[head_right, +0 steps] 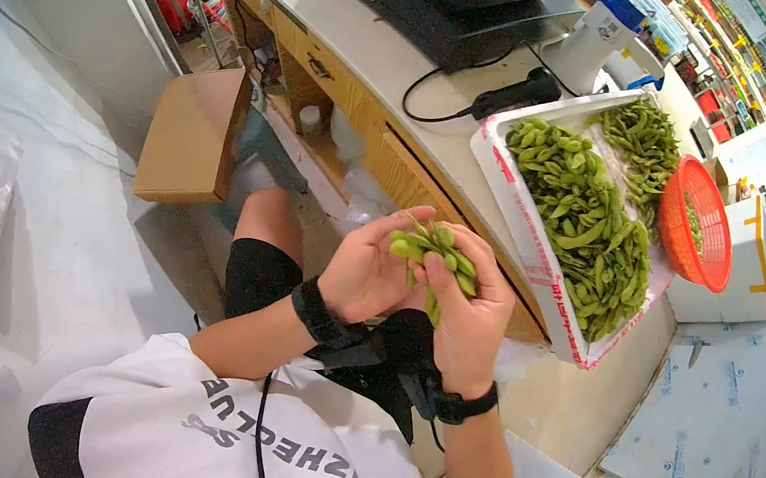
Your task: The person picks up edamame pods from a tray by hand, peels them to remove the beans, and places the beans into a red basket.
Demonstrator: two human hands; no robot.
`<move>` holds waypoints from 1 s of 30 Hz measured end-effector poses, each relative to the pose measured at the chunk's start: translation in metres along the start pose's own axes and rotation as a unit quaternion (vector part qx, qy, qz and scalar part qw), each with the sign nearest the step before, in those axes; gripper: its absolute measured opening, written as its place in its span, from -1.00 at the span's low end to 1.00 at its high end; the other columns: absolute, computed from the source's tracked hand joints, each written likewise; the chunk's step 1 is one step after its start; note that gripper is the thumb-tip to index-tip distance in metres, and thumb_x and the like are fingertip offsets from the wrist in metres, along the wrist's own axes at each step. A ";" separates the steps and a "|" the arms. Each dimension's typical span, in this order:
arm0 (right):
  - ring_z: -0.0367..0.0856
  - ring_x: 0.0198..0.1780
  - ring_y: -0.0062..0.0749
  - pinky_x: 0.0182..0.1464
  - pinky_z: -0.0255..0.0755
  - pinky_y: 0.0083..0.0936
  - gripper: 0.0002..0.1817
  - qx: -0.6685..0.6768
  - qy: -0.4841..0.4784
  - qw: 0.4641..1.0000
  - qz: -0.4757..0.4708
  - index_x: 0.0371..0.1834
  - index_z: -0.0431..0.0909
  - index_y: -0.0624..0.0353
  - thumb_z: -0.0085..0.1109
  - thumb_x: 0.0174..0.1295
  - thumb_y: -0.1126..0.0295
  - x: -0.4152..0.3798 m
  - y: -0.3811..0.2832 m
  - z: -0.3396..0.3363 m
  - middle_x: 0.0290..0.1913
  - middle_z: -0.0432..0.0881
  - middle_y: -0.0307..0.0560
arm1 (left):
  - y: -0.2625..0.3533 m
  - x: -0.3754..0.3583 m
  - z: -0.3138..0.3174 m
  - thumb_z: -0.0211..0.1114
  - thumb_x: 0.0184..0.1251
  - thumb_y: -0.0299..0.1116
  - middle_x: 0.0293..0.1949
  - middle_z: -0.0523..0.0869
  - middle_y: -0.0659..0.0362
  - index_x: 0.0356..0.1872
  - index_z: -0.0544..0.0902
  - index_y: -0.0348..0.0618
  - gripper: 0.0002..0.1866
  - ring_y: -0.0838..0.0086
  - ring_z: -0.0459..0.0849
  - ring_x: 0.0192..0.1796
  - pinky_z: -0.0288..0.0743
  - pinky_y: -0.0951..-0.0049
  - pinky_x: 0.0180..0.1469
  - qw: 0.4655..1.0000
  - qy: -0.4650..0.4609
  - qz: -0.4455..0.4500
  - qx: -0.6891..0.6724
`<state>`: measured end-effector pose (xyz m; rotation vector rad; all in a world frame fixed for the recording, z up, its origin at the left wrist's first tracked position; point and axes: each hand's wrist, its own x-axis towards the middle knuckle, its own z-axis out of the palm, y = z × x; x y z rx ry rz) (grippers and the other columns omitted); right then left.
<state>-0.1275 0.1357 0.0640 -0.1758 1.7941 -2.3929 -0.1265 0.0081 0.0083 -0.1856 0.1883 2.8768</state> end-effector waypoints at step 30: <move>0.60 0.04 -0.22 0.12 0.41 -0.47 -0.71 -0.288 -0.011 0.950 -0.118 -0.04 0.60 0.33 0.28 0.14 0.55 0.011 0.048 0.027 -0.01 0.62 0.01 | -0.013 0.002 -0.015 0.22 0.41 -0.30 0.06 0.56 0.05 0.23 0.29 -0.18 -0.53 0.32 0.50 0.21 0.41 0.32 0.28 0.961 0.006 0.255 0.110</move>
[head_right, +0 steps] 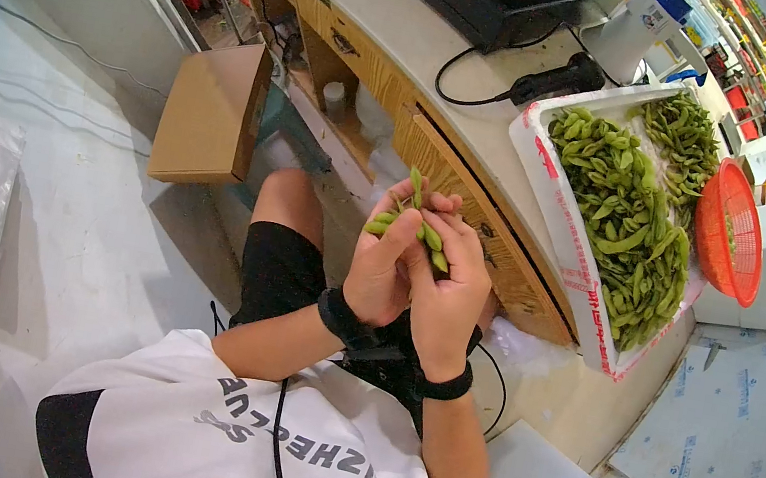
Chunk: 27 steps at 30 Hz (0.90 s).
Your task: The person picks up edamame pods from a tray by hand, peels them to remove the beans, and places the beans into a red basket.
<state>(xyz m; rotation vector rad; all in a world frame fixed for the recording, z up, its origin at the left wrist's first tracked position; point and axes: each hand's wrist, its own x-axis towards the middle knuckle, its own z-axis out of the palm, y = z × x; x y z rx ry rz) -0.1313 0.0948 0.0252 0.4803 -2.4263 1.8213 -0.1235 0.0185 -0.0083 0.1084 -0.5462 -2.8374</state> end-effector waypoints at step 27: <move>0.30 -0.48 -0.73 -0.50 0.18 -0.78 -0.81 0.446 0.073 0.857 0.248 -0.05 0.56 0.31 0.11 0.39 0.43 -0.008 0.013 0.013 -0.35 0.55 -0.27 | 0.026 0.027 -0.007 0.11 0.50 -0.14 -0.52 0.40 0.37 -0.21 0.43 0.00 -0.81 0.58 0.52 -0.30 0.51 0.57 -0.32 0.965 0.118 -0.131 -0.196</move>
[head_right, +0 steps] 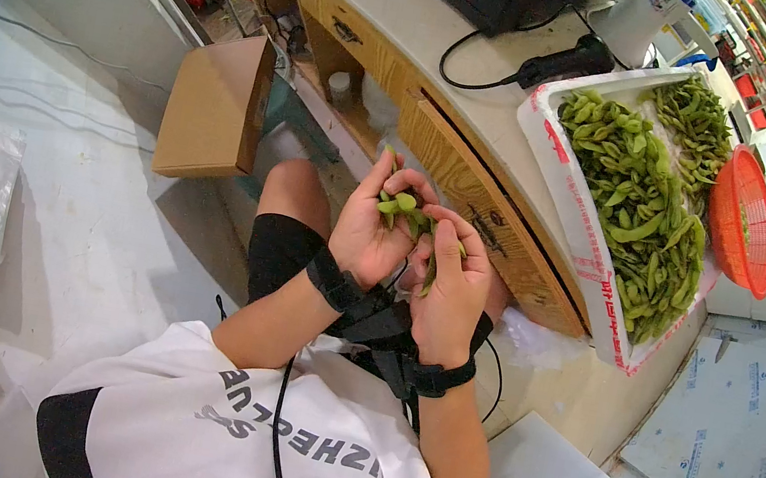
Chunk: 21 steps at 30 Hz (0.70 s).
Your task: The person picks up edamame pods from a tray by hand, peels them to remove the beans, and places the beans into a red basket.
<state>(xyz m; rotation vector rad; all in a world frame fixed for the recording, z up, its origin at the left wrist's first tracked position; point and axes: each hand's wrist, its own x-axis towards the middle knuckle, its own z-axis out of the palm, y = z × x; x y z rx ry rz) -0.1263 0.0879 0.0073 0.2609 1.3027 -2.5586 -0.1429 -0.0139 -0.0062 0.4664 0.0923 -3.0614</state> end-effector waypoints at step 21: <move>0.39 -0.46 -0.80 -0.43 0.24 -0.79 -0.82 -0.376 -0.085 0.922 -0.035 -0.20 0.58 0.32 0.31 0.23 0.46 -0.010 -0.022 -0.003 -0.45 0.54 -0.38 | 0.000 -0.002 -0.009 0.11 0.49 -0.31 -0.38 0.54 0.19 0.00 0.38 -0.14 -0.79 0.54 0.51 -0.42 0.44 0.55 -0.45 0.954 -0.050 0.146 0.257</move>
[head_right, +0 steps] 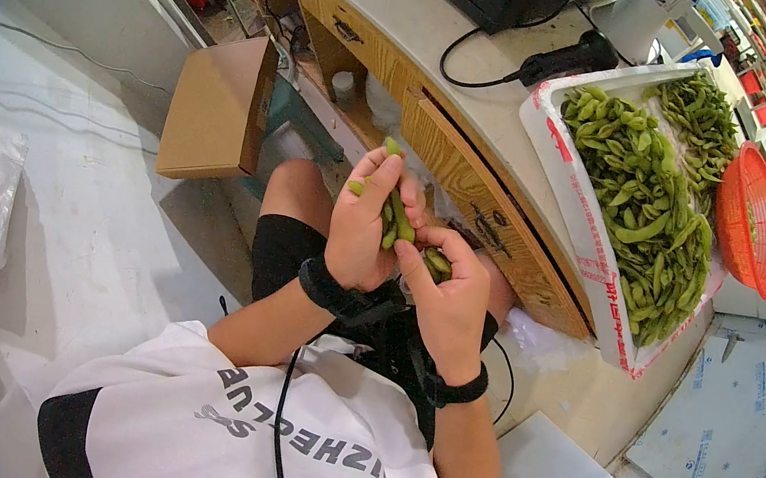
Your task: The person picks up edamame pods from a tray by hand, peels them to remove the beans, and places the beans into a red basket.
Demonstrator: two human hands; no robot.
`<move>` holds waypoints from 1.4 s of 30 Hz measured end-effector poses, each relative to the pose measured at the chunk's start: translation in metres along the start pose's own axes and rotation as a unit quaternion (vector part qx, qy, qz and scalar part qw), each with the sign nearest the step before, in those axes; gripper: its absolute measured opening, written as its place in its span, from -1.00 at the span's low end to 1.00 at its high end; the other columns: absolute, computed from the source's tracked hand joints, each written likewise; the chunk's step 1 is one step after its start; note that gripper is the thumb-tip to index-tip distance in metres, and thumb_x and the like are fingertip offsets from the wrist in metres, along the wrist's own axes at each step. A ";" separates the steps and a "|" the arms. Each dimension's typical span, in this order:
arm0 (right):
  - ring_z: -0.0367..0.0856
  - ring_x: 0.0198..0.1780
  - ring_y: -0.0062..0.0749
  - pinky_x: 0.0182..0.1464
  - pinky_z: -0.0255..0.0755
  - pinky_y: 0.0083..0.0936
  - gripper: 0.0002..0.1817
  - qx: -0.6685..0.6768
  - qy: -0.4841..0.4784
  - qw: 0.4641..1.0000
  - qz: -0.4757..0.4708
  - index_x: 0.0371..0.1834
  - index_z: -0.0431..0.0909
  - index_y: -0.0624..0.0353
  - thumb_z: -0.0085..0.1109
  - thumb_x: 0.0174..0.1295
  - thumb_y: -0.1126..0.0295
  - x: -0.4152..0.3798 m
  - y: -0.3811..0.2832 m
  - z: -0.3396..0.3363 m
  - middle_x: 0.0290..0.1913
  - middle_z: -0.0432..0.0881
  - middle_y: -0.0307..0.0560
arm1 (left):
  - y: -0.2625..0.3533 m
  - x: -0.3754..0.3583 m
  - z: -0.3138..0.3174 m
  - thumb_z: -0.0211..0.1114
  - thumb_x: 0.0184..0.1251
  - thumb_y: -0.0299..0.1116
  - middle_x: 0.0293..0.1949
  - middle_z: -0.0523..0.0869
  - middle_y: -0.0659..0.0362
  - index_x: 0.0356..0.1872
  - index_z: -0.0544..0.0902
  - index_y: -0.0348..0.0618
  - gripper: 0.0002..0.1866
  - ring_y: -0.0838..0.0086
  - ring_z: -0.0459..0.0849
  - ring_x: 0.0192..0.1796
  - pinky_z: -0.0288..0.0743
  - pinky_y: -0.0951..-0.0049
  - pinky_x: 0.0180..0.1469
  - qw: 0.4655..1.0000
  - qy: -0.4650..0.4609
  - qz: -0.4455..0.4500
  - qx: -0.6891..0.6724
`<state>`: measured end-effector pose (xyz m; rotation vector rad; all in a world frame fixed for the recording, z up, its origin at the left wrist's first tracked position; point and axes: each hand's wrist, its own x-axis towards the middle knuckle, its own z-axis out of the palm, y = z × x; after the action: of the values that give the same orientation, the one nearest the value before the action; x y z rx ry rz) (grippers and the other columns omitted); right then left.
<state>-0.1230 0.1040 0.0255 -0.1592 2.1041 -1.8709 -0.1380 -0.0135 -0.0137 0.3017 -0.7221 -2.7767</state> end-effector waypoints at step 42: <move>0.51 -0.07 -0.50 0.05 0.36 -0.59 -0.71 -0.097 -0.108 0.975 -0.167 -0.16 0.56 0.24 0.35 0.03 0.55 0.024 0.010 0.019 -0.09 0.58 -0.18 | -0.009 -0.009 -0.045 0.02 0.51 -0.07 -0.15 0.65 0.19 0.10 0.48 -0.05 -0.65 0.40 0.67 -0.08 0.55 0.39 0.00 0.948 0.022 -0.270 -0.166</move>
<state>-0.1387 0.0803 0.0102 -0.7698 2.2054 -1.7177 -0.1200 -0.0230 -0.0552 0.5592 -0.1576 -3.3181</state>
